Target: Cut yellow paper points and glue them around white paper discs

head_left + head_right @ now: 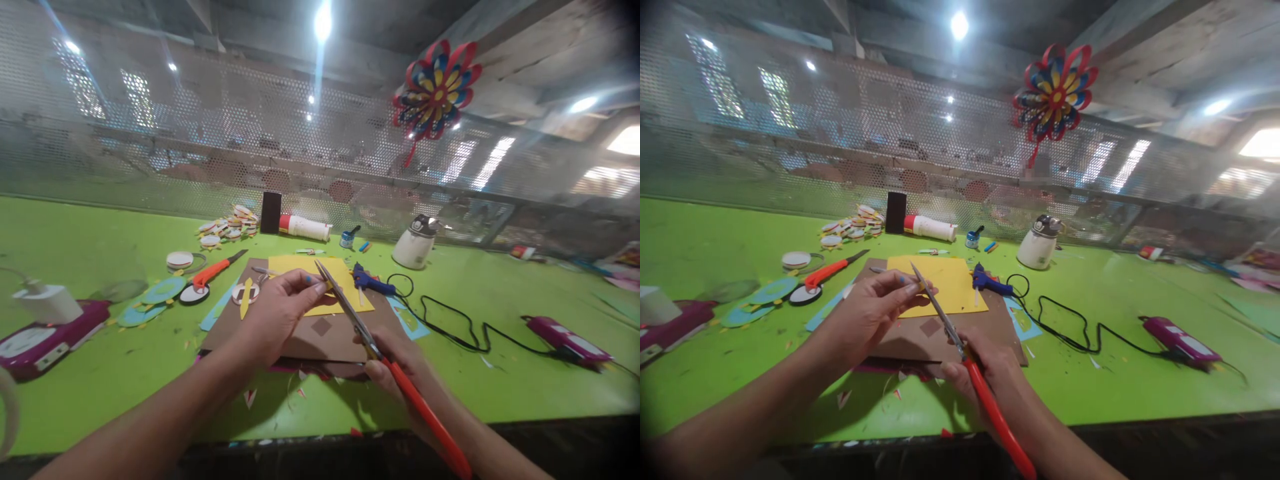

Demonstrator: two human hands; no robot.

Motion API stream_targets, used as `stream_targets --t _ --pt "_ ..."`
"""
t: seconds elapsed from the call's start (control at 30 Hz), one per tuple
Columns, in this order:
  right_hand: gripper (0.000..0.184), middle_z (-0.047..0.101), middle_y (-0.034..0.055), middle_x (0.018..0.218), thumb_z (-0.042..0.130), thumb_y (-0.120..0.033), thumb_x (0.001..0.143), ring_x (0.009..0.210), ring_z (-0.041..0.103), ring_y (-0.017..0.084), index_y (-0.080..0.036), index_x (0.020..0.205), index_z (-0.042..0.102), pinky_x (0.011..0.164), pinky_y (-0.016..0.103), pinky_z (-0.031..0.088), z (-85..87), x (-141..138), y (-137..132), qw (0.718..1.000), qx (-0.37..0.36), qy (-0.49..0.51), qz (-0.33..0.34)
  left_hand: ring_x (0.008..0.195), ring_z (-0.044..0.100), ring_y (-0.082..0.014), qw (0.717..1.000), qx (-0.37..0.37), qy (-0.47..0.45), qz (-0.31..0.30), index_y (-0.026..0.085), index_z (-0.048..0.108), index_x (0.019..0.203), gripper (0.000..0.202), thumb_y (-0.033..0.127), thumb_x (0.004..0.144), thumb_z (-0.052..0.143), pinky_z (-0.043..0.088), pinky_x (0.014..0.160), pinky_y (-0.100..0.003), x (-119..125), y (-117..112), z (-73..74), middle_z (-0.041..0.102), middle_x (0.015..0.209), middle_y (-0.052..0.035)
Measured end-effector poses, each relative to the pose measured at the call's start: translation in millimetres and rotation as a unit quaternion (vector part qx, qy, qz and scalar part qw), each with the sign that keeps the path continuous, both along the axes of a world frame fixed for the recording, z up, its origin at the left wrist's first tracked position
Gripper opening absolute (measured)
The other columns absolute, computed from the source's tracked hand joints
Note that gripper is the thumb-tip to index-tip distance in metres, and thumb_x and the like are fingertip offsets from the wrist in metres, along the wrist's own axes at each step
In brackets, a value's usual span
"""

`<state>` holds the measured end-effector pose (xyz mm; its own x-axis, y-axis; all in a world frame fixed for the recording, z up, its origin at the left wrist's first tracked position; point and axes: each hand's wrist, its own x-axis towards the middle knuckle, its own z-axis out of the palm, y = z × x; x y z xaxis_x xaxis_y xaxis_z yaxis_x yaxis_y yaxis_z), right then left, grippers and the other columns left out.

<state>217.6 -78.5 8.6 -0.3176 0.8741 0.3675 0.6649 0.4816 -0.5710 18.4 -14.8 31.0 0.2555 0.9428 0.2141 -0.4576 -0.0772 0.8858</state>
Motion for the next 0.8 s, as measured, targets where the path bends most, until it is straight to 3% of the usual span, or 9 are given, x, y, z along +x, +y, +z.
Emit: stream_targets --t 0.33,0.4,0.47,0.57,0.7,0.8 --pt "0.035 0.058 0.0014 0.067 0.049 -0.051 0.088 0.055 0.052 0.016 -0.022 0.101 0.064 0.050 0.025 0.040 1.1 -1 -12 0.996 0.079 0.028 -0.032 0.084 0.068 -0.0194 0.999 -0.010 -0.019 -0.028 0.014 0.063 0.070 0.015 0.023 0.071 0.075 0.049 0.087 -0.037 0 -3 4.3 0.073 0.090 -0.0078" --pt "0.033 0.058 0.0013 0.066 0.051 -0.050 0.087 0.054 0.052 0.016 -0.022 0.099 0.064 0.049 0.025 0.040 5.7 2 -13 0.996 0.069 0.033 -0.045 0.082 0.068 -0.0192 0.998 -0.019 -0.011 -0.054 0.014 0.061 0.070 0.016 0.024 0.073 0.073 0.051 0.081 -0.034 -1 -3 5.1 0.073 0.086 -0.0088" --pt "0.033 0.057 0.0005 0.066 0.050 -0.051 0.087 0.055 0.051 0.015 -0.023 0.100 0.062 0.050 0.025 0.041 10.4 4 -12 0.996 0.037 0.063 -0.050 0.070 0.067 -0.0163 0.996 -0.026 0.016 -0.081 0.015 0.059 0.073 0.018 0.028 0.076 0.071 0.050 0.064 -0.027 -3 -4 6.5 0.071 0.075 -0.0066" --pt "0.035 0.056 -0.0004 0.067 0.050 -0.051 0.087 0.055 0.051 0.013 -0.021 0.103 0.060 0.049 0.024 0.042 16.3 6 -8 0.993 -0.010 0.115 -0.027 0.050 0.057 -0.0099 0.992 -0.030 0.066 -0.103 0.015 0.059 0.075 0.019 0.030 0.077 0.069 0.038 0.046 -0.020 -6 -4 9.5 0.062 0.058 -0.0002" --pt "0.033 0.055 -0.0007 0.064 0.059 -0.046 0.083 0.053 0.050 0.012 -0.019 0.101 0.059 0.044 0.022 0.041 27.1 7 1 0.988 -0.033 0.146 -0.026 0.047 0.050 -0.0069 0.986 -0.021 0.120 -0.111 0.015 0.063 0.076 0.016 0.029 0.075 0.070 0.034 0.046 -0.019 -10 -2 11.4 0.058 0.054 0.0011" --pt "0.030 0.055 -0.0010 0.069 0.063 -0.040 0.082 0.056 0.053 0.012 -0.019 0.102 0.057 0.050 0.024 0.047 38.6 2 8 0.981 -0.035 0.189 -0.034 0.047 0.050 -0.0081 0.981 -0.007 0.137 -0.138 0.016 0.066 0.082 0.015 0.030 0.077 0.067 0.034 0.046 -0.020 -10 -2 10.3 0.059 0.055 0.0003"
